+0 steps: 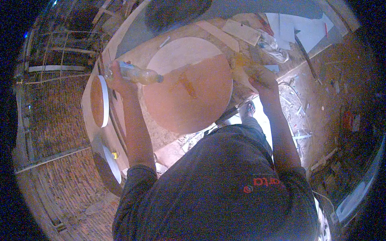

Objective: The person pours a yellow liquid from a plastic bottle onto a dark circular wooden surface and spreads it with a small rectangular pad. The person then moves to a lighter circular wooden surface and repeats the pouring and spreading process.

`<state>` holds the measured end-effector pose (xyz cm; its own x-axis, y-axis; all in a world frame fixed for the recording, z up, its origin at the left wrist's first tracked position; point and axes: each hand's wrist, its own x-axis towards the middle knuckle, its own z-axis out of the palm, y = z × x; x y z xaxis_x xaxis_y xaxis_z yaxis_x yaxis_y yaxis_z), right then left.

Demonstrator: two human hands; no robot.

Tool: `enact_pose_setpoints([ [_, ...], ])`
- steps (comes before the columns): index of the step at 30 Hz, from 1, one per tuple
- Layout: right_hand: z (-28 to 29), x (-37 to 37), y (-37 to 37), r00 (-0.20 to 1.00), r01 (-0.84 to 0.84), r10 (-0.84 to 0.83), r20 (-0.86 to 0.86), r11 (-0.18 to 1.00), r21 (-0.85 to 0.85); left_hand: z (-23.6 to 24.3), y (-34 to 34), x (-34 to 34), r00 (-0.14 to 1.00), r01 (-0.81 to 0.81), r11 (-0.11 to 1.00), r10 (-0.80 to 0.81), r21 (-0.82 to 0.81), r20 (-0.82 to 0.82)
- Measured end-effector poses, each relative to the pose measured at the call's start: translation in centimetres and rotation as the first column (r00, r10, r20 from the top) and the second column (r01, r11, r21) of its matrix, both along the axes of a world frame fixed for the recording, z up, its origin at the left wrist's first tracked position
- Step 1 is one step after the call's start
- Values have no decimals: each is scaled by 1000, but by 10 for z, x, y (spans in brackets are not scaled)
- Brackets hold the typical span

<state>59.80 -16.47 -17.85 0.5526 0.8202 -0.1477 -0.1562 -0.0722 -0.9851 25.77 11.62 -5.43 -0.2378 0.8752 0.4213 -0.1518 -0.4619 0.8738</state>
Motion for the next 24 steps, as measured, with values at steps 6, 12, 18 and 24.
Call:
enact_pose_setpoints([
  [6, 15, -2, 0, 985, 10, -15, -172, 999, -31, -6, 1, -1, 1000, -4, 1000, 4, 5, -22],
  [12, 2, 2, 1, 982, 30, -34, -184, 999, -27, -9, 4, 3, 1000, -23, 1000, 23, 19, -11],
  [18, 7, 0, 2, 980, 24, -27, -198, 1000, -18, -10, 5, 2, 999, -2, 999, 3, 37, -34],
  [24, 11, 1, 5, 992, -28, 29, -124, 1000, 6, -5, 3, 1, 998, 45, 998, -43, 43, -55],
])
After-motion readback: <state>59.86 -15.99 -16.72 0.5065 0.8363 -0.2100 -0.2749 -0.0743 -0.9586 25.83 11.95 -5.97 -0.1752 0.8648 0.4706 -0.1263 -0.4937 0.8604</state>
